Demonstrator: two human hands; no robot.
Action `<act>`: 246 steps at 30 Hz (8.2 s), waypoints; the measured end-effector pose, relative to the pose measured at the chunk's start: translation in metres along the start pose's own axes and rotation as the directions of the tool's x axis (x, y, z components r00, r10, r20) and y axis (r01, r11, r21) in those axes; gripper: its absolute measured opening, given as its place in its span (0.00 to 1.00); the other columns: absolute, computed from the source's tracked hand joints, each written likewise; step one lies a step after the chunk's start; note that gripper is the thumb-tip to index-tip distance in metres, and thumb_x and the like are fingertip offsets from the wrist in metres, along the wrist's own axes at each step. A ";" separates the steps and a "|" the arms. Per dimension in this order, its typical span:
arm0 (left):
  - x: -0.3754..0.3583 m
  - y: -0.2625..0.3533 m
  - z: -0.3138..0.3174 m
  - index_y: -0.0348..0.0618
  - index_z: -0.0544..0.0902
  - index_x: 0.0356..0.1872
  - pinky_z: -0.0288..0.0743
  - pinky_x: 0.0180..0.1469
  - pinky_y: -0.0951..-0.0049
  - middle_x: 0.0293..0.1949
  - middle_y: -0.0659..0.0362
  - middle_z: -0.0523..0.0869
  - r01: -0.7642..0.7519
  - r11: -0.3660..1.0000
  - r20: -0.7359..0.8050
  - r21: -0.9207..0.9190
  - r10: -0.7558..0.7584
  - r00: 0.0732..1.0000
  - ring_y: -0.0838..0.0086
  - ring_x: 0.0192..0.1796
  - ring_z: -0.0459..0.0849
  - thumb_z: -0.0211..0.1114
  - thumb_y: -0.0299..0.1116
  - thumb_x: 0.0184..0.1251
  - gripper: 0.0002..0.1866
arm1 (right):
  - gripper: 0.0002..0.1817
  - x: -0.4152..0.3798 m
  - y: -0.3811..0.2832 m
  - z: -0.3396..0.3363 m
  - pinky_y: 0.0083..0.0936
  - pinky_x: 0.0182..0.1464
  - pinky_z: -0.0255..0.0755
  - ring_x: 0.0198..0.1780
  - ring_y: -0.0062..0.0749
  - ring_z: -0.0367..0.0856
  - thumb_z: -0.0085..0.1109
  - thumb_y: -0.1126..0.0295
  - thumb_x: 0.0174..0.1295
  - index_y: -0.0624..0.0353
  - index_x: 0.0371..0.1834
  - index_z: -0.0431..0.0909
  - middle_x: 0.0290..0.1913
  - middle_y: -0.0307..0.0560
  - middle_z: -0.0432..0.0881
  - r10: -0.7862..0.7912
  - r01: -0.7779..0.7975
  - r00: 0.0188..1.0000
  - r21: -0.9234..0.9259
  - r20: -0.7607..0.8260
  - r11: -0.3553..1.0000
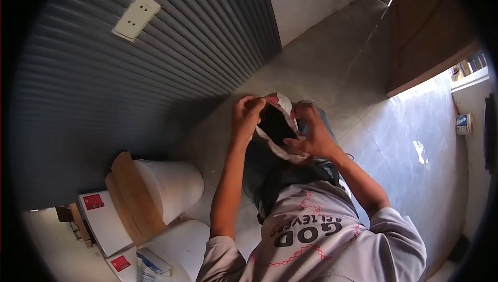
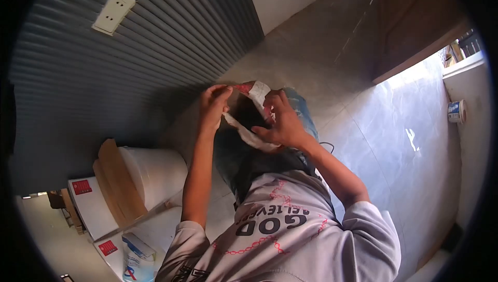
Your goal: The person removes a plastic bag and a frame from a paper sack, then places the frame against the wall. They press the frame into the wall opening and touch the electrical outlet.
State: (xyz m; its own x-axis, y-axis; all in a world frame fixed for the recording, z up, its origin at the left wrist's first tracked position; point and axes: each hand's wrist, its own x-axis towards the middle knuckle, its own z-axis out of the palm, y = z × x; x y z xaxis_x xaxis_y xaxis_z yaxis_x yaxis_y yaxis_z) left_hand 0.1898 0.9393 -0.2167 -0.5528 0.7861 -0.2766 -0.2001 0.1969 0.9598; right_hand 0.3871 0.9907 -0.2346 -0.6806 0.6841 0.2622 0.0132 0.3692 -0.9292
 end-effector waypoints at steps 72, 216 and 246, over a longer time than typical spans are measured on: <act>-0.020 -0.061 -0.057 0.39 0.70 0.60 0.72 0.44 0.81 0.43 0.58 0.82 -0.098 0.991 0.267 0.092 0.070 0.961 0.81 0.42 0.78 0.60 0.27 0.62 0.23 | 0.21 0.078 0.220 0.116 0.35 0.48 0.74 0.49 0.42 0.79 0.58 0.59 0.47 0.60 0.42 0.79 0.46 0.52 0.81 0.427 -0.026 0.694 -0.573 0.580 0.819; -0.056 -0.078 -0.066 0.50 0.82 0.30 0.51 0.64 0.48 0.48 0.58 0.77 -0.538 0.395 0.316 0.745 0.501 0.806 0.65 0.54 0.73 0.69 0.35 0.47 0.08 | 0.02 0.140 0.000 0.050 0.28 0.35 0.70 0.27 0.25 0.70 0.49 0.74 0.63 0.58 0.33 0.69 0.23 0.38 0.69 0.195 -0.293 0.943 0.391 0.272 0.872; -0.127 0.037 -0.103 0.43 0.65 0.14 0.56 0.19 0.77 0.12 0.66 0.68 -0.577 0.700 -0.790 0.421 0.596 0.146 0.85 0.19 0.65 0.74 0.30 0.50 0.22 | 0.12 0.102 0.079 -0.141 0.31 0.47 0.69 0.40 0.31 0.71 0.48 0.59 0.68 0.58 0.39 0.68 0.32 0.43 0.69 0.106 -0.068 0.988 0.289 -0.117 0.955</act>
State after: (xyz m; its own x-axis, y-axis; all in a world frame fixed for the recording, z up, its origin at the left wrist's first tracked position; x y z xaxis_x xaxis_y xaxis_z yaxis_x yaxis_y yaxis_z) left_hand 0.1694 0.7869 -0.1514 -0.8388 -0.2303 0.4933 0.5196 -0.0687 0.8516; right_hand 0.4217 1.1789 -0.2448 -0.5853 0.7880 0.1911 -0.1525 0.1245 -0.9804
